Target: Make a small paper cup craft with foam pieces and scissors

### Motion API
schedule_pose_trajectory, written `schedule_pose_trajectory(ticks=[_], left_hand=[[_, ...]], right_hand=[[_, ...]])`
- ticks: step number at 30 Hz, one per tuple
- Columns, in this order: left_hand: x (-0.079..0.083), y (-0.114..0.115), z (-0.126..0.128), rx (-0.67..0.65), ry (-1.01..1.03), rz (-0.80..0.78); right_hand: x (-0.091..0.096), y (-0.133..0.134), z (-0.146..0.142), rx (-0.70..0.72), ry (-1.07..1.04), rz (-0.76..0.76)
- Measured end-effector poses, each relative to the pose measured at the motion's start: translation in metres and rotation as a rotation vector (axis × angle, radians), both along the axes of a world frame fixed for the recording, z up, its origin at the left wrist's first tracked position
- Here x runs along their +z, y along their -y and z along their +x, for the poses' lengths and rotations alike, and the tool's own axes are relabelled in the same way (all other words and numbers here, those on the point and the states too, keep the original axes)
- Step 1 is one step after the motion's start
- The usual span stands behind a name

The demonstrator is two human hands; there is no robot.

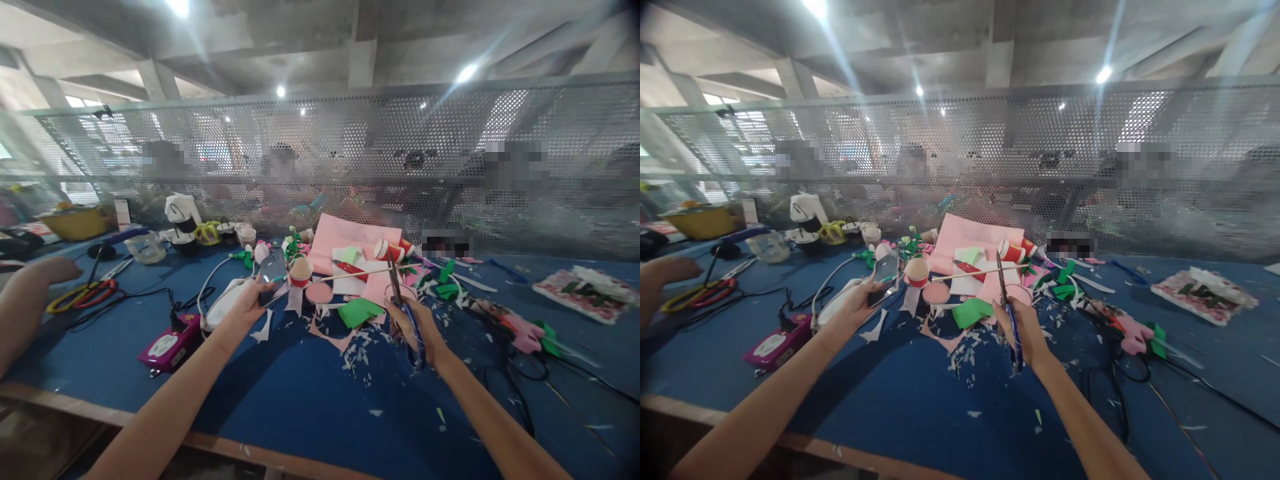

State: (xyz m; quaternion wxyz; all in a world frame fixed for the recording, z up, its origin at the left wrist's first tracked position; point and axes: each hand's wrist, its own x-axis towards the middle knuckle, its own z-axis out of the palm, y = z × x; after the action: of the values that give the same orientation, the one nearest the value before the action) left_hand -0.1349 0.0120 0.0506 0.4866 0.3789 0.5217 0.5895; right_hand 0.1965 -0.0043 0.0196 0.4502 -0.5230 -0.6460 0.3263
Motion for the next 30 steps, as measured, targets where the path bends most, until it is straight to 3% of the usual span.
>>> schedule_pose_trajectory(ticks=[4, 8, 12, 18, 23, 30], left_hand=[[0.002, -0.003, 0.007, -0.129, 0.189, 0.054], [0.004, 0.003, 0.012, -0.247, 0.183, 0.047], [0.005, 0.011, 0.013, -0.237, 0.099, 0.140], [0.004, 0.014, 0.014, -0.264, 0.060, 0.139], [-0.001, 0.009, 0.013, -0.161, 0.047, 0.123], [0.000, 0.009, 0.014, -0.126, 0.019, 0.144]], right_hand=[[-0.003, -0.002, 0.001, 0.012, -0.020, -0.004], [-0.005, -0.003, 0.001, 0.006, -0.037, -0.007], [-0.004, -0.002, 0.002, -0.012, 0.052, 0.033], [-0.008, -0.004, 0.004, -0.028, 0.101, 0.108], [-0.001, 0.000, 0.002, 0.005, 0.088, 0.068], [-0.002, 0.000, 0.002, 0.003, 0.091, 0.070]])
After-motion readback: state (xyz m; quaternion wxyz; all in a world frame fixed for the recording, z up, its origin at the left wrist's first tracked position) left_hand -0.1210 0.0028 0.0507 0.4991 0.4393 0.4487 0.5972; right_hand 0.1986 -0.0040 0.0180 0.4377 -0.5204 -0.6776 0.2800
